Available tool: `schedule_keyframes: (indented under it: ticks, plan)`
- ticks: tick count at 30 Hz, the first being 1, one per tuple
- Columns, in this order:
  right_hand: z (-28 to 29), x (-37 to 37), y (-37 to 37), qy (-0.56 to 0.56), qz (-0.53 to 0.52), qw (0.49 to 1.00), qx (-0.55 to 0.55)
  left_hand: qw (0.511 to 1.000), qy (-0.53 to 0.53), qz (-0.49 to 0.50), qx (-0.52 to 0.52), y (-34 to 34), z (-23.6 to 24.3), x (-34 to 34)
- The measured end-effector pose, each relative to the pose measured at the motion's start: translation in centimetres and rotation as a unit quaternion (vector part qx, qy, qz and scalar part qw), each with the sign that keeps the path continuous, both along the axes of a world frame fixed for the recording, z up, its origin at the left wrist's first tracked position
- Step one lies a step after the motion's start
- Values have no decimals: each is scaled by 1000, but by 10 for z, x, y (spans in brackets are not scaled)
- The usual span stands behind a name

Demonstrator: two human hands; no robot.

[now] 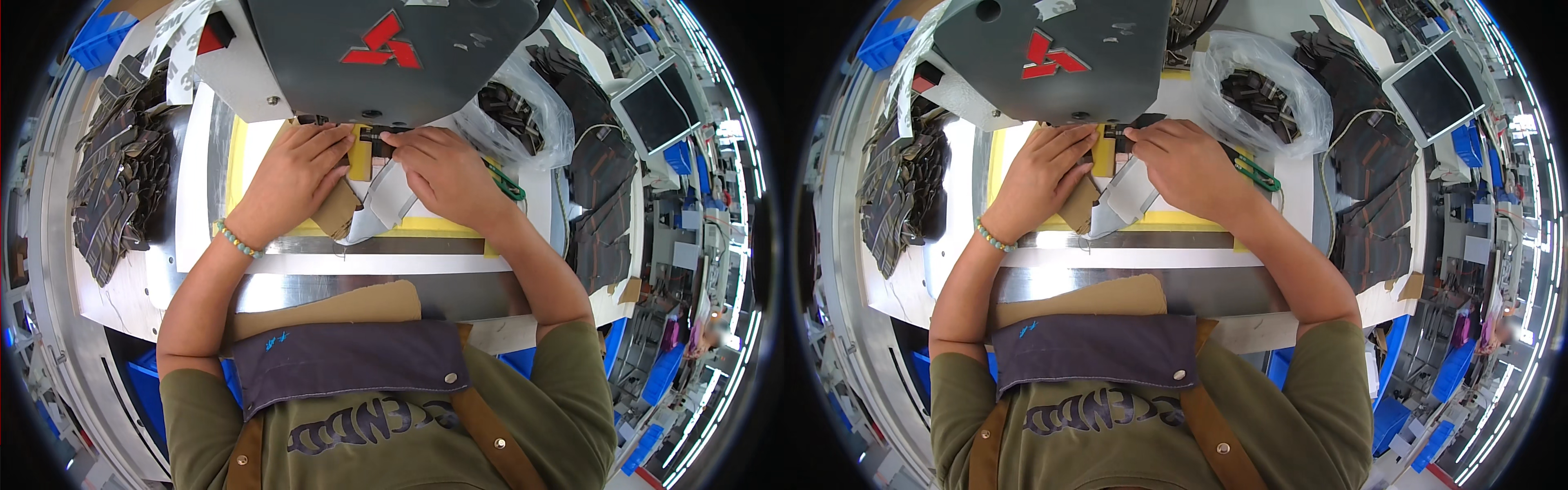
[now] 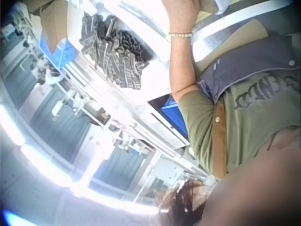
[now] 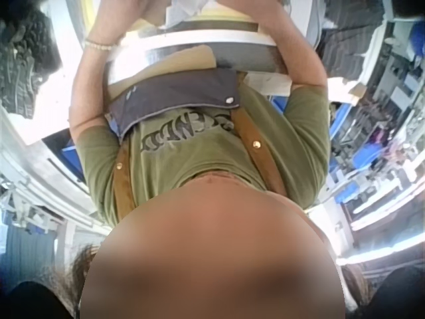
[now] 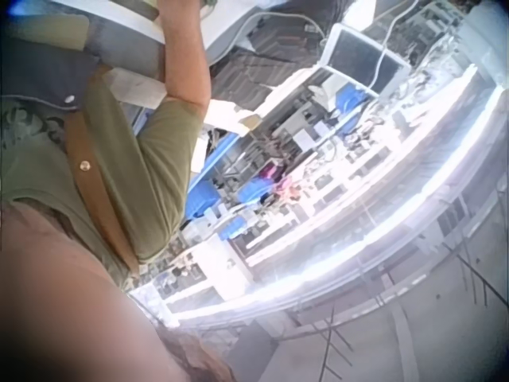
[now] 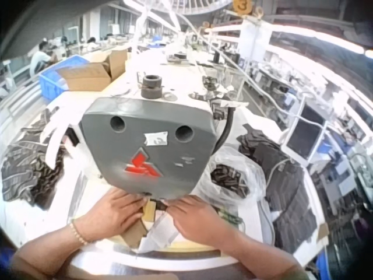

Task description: Sewing small leather or fabric labels onto plaid fabric components using an industrial sewing machine.

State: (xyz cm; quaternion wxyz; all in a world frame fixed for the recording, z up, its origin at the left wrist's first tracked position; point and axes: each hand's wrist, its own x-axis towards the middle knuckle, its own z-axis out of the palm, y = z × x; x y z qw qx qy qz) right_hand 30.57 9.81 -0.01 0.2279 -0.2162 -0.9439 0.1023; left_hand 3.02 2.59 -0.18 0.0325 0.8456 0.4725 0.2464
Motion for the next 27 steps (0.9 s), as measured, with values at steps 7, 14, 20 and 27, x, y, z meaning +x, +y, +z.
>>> schedule_keyframes:
  ticks: [7,14,20,27]
  plan:
    - [1,-1,1,0,7,1000,10,1000,-1,4,24,0,-3,-1]
    - [2,0,2,-3,2,1000,29,1000,2,5,-1,-1,-3,-2]
    - [1,-2,2,3,-4,999,32,1000,3,7,13,-1,-4,-1]
    - [-1,-2,4,19,-1,1000,8,1000,2,7,20,-1,-4,-1]
